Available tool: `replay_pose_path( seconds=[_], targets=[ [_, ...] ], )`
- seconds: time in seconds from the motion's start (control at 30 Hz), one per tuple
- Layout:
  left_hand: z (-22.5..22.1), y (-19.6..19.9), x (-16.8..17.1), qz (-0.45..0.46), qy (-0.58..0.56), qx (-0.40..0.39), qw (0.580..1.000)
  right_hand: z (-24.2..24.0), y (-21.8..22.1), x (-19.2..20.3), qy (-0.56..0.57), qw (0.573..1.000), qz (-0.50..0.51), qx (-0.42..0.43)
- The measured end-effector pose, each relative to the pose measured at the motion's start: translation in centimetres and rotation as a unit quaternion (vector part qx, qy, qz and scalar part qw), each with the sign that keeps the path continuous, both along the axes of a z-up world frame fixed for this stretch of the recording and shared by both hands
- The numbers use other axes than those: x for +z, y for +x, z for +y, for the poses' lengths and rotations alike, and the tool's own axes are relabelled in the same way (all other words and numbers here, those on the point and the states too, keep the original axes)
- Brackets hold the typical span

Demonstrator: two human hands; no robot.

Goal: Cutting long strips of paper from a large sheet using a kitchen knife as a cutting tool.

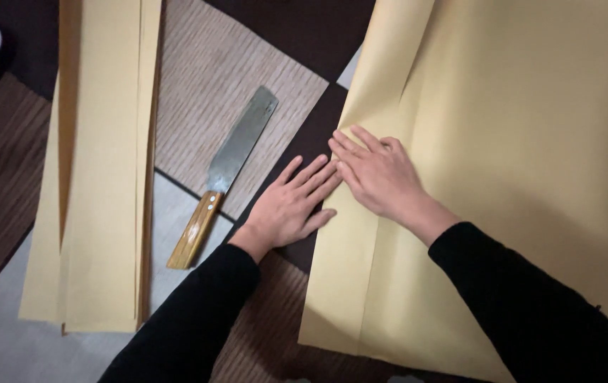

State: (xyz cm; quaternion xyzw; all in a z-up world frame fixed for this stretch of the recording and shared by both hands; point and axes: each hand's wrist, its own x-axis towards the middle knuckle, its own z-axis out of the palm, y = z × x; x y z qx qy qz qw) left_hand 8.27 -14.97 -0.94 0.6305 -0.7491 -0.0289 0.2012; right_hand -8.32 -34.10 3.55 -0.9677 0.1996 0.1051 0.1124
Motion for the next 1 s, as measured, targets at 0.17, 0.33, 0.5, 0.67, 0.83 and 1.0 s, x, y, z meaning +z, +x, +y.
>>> replay_pose_path(
  seconds=[0.17, 0.33, 0.5, 0.67, 0.83, 1.0],
  targets=[
    [-0.2, 0.1, 0.1, 0.008, -0.011, 0.003, 1.000, -1.6, 0.6, -0.9, -0.043, 0.999, -0.021, 0.007],
    [-0.4, 0.2, 0.5, 0.030, -0.022, -0.001, 0.999, -4.1, 2.0, -2.2, -0.063, 0.997, -0.040, 0.002],
    [-0.4, 0.1, 0.7, 0.041, -0.011, 0.000, 0.999, -7.4, 4.3, -3.6, -0.066, 0.996, -0.051, -0.020],
    [-0.3, 0.1, 0.5, 0.044, -0.006, 0.004, 0.999, -8.9, 5.4, -3.3, -0.057, 0.997, -0.038, -0.021],
    [-0.4, 0.1, 0.8, 0.034, -0.006, 0.005, 0.999, -5.6, 4.7, -2.3, -0.072, 0.997, -0.033, -0.015],
    [-0.6, 0.2, 0.8, 0.045, -0.008, 0.003, 0.999, -2.6, 3.0, -1.7, -0.072, 0.995, -0.068, -0.014]
  ],
)
